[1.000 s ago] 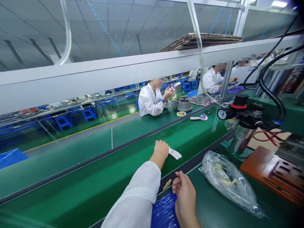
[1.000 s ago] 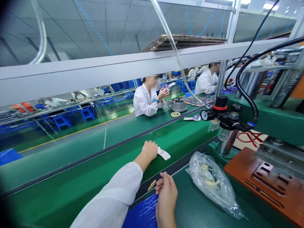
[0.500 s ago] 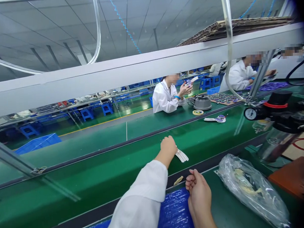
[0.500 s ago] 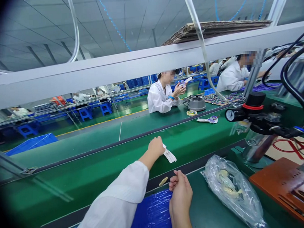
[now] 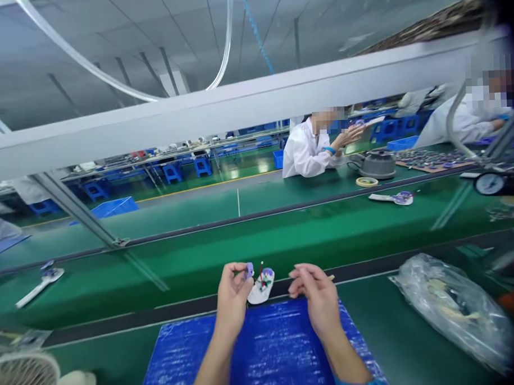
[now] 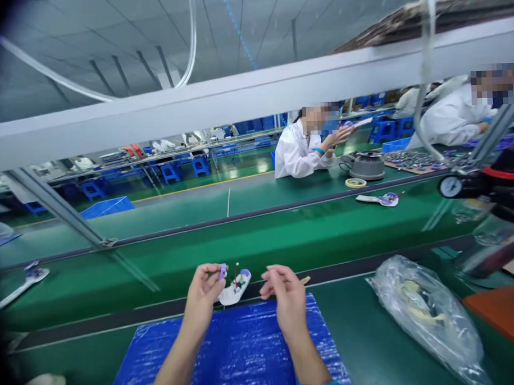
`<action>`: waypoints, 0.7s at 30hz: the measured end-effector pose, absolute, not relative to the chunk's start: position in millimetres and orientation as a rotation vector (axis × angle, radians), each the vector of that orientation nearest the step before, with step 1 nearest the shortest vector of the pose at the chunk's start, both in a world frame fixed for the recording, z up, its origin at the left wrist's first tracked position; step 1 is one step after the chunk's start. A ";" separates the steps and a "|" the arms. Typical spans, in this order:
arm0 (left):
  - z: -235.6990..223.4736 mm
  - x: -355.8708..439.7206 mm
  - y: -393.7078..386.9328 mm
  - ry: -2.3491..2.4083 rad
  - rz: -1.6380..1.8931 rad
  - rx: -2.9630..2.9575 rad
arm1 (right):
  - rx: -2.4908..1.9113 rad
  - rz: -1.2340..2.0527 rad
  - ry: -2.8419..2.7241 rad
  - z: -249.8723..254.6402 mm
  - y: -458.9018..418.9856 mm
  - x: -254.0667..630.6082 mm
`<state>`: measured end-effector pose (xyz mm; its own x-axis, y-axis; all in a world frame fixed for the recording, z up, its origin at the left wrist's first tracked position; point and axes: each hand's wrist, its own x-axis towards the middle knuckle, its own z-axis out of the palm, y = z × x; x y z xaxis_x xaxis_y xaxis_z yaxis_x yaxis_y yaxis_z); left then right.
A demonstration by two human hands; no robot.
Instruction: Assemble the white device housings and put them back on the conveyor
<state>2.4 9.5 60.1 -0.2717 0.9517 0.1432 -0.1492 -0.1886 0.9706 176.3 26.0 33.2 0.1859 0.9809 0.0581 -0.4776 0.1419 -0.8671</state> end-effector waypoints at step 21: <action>-4.9 6.1 -3.2 1.185 1.560 0.927 | -0.986 1.608 -1.232 14.0 10.1 139.4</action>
